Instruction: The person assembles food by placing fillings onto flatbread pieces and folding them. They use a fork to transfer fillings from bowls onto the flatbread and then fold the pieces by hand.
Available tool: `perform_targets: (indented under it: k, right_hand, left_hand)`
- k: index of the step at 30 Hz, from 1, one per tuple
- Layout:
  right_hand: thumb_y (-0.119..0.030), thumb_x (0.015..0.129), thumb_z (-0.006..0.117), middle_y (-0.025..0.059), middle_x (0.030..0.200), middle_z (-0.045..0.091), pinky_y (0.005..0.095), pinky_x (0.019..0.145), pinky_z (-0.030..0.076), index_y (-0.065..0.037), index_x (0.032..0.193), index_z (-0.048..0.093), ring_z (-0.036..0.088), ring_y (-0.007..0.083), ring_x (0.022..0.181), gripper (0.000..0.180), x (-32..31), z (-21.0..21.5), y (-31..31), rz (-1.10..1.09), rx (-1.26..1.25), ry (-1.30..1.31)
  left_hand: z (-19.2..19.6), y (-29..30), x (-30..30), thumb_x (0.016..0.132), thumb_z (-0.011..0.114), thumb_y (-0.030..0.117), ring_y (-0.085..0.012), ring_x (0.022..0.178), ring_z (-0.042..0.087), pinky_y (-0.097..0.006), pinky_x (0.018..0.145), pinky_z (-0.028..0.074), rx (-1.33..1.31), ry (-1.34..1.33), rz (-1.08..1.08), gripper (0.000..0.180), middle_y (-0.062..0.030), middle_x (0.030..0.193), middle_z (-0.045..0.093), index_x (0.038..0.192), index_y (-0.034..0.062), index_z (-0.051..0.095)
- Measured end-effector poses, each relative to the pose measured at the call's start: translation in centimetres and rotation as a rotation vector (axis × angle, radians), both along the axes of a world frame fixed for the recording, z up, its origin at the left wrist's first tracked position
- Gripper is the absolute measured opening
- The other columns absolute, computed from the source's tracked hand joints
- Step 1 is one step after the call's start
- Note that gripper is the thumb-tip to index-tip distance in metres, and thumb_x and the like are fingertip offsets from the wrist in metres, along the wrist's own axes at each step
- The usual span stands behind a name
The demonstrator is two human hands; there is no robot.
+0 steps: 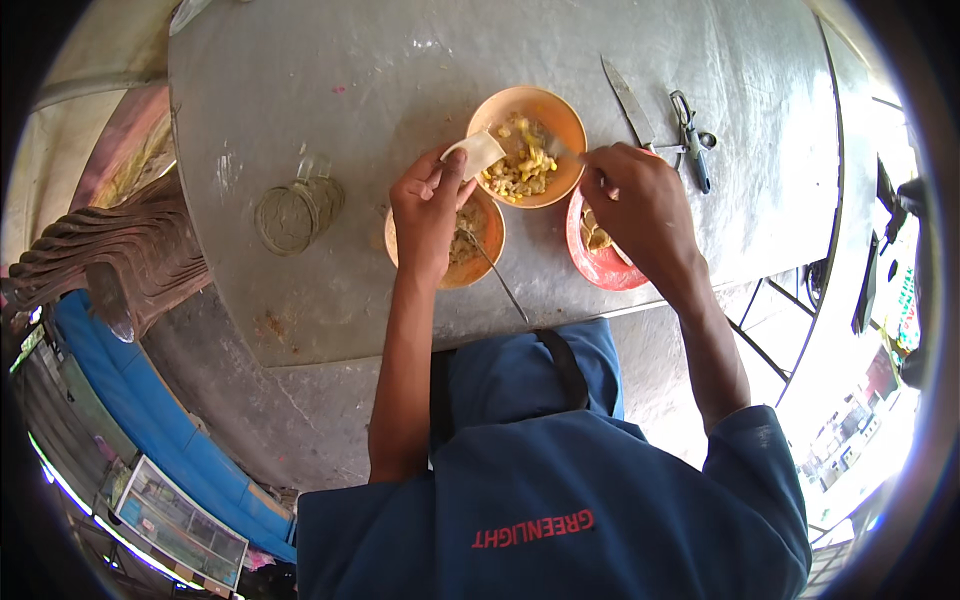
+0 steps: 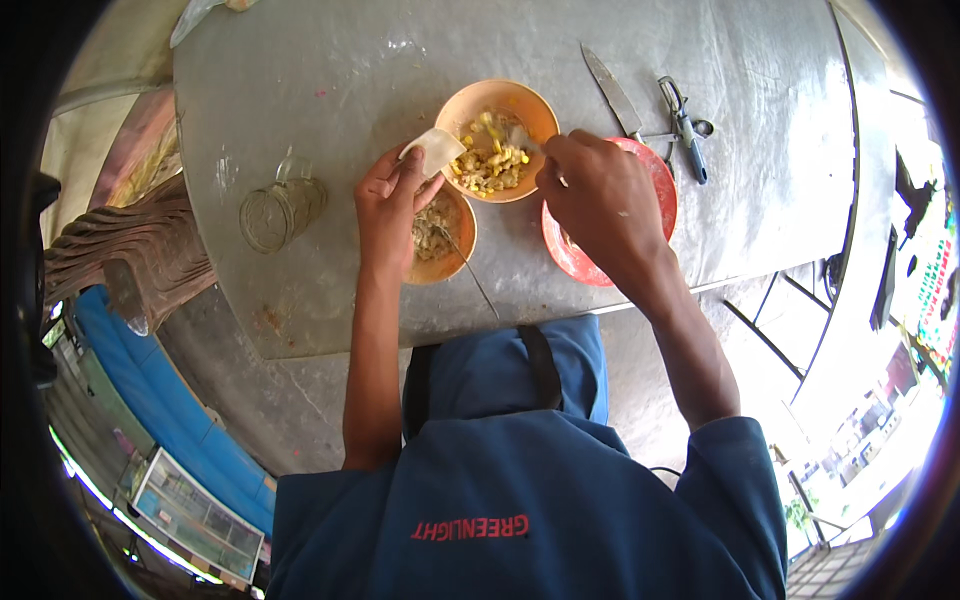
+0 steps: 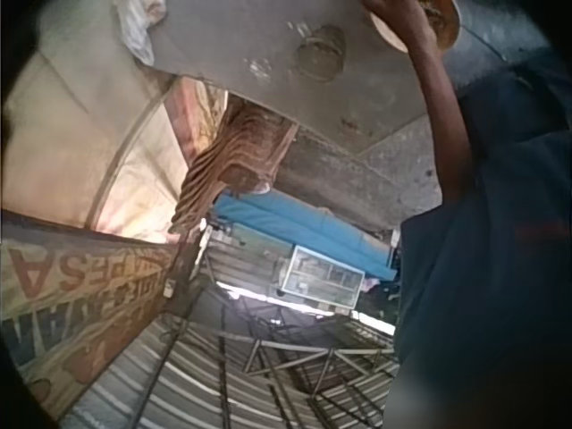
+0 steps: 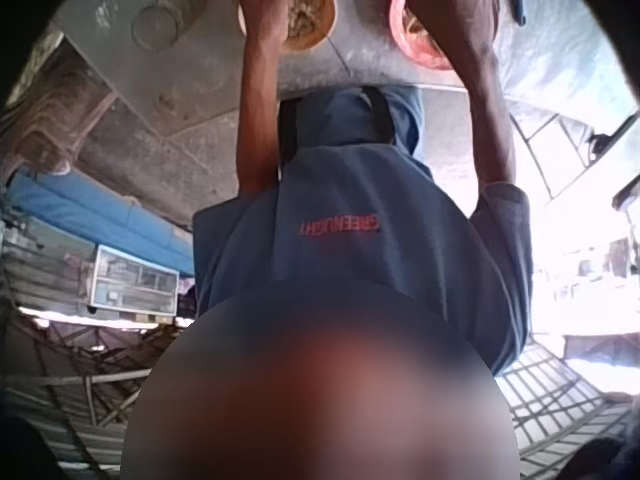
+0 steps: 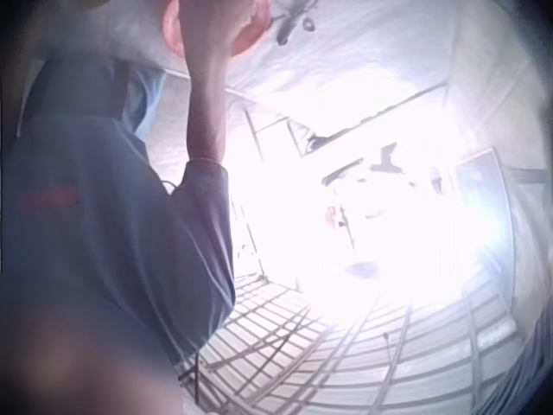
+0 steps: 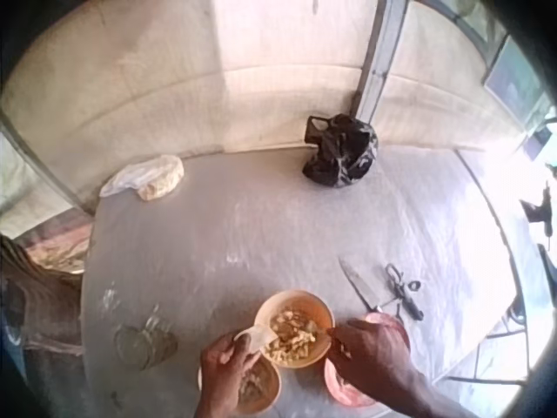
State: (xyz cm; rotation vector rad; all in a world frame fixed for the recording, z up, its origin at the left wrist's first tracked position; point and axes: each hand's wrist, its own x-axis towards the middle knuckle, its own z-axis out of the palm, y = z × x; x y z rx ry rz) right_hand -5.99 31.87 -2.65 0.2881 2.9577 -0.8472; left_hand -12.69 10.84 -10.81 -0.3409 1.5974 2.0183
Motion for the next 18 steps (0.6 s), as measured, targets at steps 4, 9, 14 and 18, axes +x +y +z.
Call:
perform_targets:
  k: [4, 9, 14, 18]
  right_hand:
    - [-0.004, 0.086, 0.066, 0.0118, 0.083, 0.067, 0.0371, 0.060, 0.052, -0.001, 0.097, 0.069, 0.066, 0.0282, 0.066, 0.011, 0.4, 0.5, 0.5, -0.042, 0.003, 0.167]
    - [-0.009, 0.088, 0.061, 0.0160, 0.082, 0.065, 0.0447, 0.064, 0.054, -0.001, 0.091, 0.066, 0.066, 0.0364, 0.071, 0.010, 1.7, -2.1, -0.3, -0.064, 0.017, 0.002]
    - [-0.009, 0.086, 0.057, 0.0197, 0.085, 0.065, 0.0507, 0.072, 0.051, 0.001, 0.087, 0.062, 0.065, 0.0411, 0.077, 0.011, 1.4, -4.8, -1.1, -0.117, -0.090, -0.203]
    - [-0.009, 0.086, 0.057, 0.0205, 0.086, 0.066, 0.0503, 0.071, 0.052, 0.002, 0.087, 0.062, 0.065, 0.0408, 0.077, 0.012, 0.5, -4.3, -0.7, -0.081, -0.073, -0.179]
  left_hand:
    - [0.0, -0.2, 1.2, 0.100, 0.062, 0.022, -0.0206, 0.107, 0.066, -0.042, 0.101, 0.055, 0.031, -0.013, 0.097, 0.032, -0.0089, 0.116, 0.067, 0.122, -0.0011, 0.063]
    - [-0.1, -0.4, 2.6, 0.101, 0.062, 0.022, -0.0230, 0.106, 0.067, -0.042, 0.099, 0.056, 0.084, -0.100, 0.207, 0.030, -0.0094, 0.115, 0.067, 0.120, 0.0006, 0.063]
    - [-0.3, -0.2, 2.7, 0.101, 0.060, 0.018, -0.0147, 0.104, 0.064, -0.037, 0.095, 0.060, 0.078, -0.132, 0.185, 0.030, -0.0067, 0.113, 0.066, 0.123, -0.0016, 0.064]
    - [-0.2, 0.3, 2.6, 0.101, 0.061, 0.020, -0.0214, 0.105, 0.067, -0.041, 0.098, 0.057, 0.046, -0.141, 0.187, 0.027, -0.0085, 0.113, 0.068, 0.119, 0.0008, 0.064]
